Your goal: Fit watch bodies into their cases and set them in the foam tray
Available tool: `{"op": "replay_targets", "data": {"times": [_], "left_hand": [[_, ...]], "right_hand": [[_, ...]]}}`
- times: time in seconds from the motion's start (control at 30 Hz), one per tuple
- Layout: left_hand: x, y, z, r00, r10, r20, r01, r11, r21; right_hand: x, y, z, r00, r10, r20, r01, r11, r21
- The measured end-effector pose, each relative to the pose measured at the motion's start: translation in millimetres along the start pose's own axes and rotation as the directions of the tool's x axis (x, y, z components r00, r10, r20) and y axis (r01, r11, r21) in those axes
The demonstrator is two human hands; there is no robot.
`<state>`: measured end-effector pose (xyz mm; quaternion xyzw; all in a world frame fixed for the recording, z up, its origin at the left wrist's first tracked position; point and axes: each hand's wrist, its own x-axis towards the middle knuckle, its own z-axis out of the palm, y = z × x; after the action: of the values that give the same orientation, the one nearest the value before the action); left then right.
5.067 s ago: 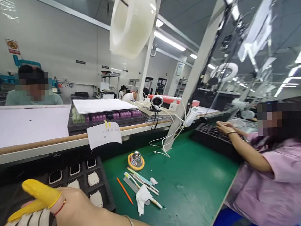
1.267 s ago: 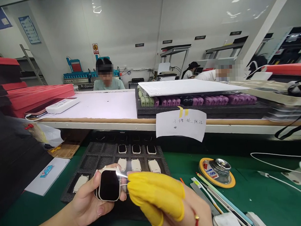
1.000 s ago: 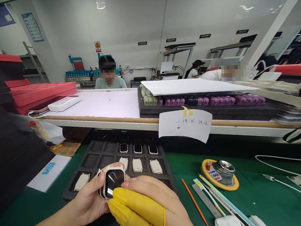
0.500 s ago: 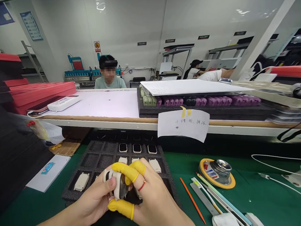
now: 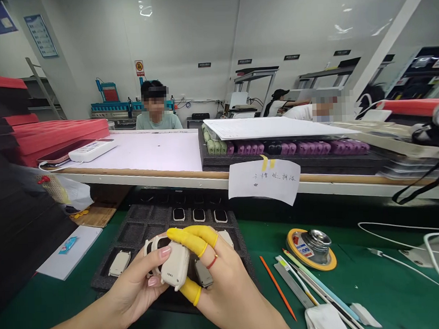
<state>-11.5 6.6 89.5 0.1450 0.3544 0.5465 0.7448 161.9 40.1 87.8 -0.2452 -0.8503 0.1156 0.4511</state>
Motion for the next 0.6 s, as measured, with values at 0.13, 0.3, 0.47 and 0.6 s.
{"op": "replay_targets", "data": {"times": [0.13,0.3,0.47,0.6], "left_hand": [[3,-5,-2.0,1.000,0.031,0.003,-0.031,0.999,-0.044],[7,-7,-3.8,0.997,0.056,-0.052,-0.060,0.995,-0.079],[1,-13,0.2,0.999,-0.022,-0.046,0.010,0.968,-0.249],[-7,-27,-3.2,0.960,-0.249,0.128,0.260,0.962,-0.077]], "right_hand": [[1,-2,-1,0.999,0.001,0.045,0.002,0.998,-0.064],[6,2,-1,0.998,0.046,0.032,-0.046,0.999,-0.002],[22,39,13,0.914,0.394,0.095,-0.402,0.852,0.335],[44,61,45,0.881,0.454,0.131,-0.473,0.840,0.267]]}}
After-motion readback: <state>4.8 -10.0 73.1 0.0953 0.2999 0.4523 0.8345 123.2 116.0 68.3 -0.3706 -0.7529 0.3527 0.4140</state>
